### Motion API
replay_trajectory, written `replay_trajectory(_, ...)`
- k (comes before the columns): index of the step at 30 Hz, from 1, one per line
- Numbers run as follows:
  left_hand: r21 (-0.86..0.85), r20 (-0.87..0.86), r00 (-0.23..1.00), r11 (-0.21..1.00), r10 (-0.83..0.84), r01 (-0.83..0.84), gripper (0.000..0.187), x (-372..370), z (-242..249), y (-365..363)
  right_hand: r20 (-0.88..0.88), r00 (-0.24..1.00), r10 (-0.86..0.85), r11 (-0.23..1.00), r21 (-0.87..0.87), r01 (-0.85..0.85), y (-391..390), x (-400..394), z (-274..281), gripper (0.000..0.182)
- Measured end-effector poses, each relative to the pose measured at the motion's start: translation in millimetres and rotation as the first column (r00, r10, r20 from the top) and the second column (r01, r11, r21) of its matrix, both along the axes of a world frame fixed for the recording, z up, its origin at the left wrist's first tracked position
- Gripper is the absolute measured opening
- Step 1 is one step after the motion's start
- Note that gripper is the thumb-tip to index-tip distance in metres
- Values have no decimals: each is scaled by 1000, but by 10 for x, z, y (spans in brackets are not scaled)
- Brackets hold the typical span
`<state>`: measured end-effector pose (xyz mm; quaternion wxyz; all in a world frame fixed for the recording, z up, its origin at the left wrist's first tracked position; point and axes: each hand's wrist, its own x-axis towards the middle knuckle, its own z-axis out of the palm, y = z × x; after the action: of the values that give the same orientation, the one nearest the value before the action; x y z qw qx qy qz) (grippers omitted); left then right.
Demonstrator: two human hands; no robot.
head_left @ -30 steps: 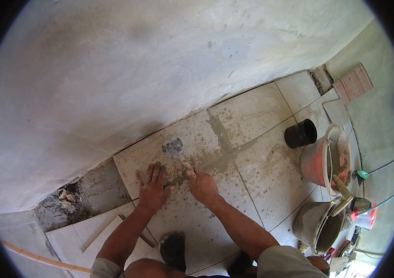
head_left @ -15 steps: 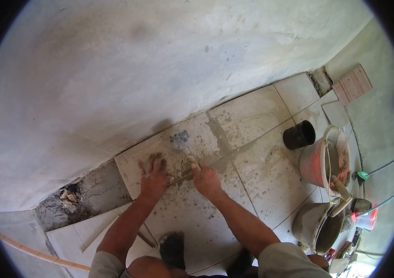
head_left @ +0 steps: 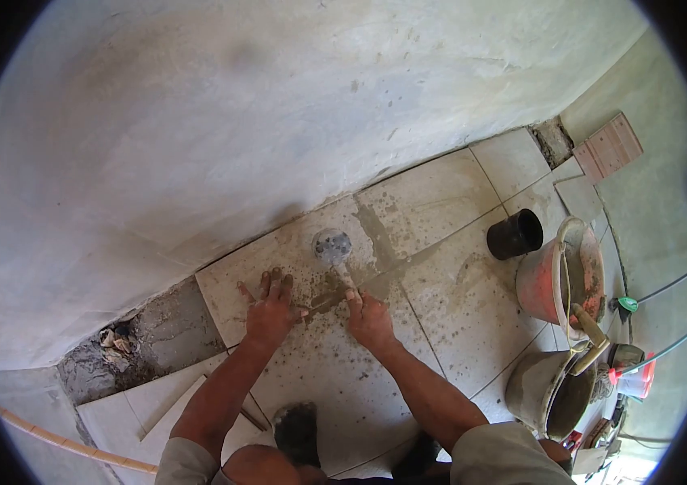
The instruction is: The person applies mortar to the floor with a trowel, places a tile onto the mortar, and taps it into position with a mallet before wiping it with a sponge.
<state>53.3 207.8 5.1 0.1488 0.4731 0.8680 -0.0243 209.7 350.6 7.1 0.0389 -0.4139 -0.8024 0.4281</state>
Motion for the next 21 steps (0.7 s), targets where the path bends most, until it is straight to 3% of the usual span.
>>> replay_trajectory(4,66,-39,999,998,-3,5,77,14,-43,-4,77,996,-38,997,76,33,-13,16,-105,39)
replay_trajectory(6,86,-41,999,996,10,-7,77,13,-55,6,-29,999,23,997,69,-21,-37,64,-24,38)
replay_trajectory(10,82,-31,999,997,17,-14,76,40,0,1,59,997,43,994,100,-48,-96,66,-52,37)
replay_trajectory(13,106,-41,999,994,9,-4,77,27,-10,-17,-12,998,54,996,66,-53,-129,75,4,37)
replay_trajectory(15,128,-58,998,992,8,-1,78,44,-41,-33,82,994,75,994,71,-81,-133,49,-89,39)
replay_trajectory(21,197,-118,993,980,-13,36,79,-10,-139,-54,145,982,124,992,-49,-118,-117,38,87,46)
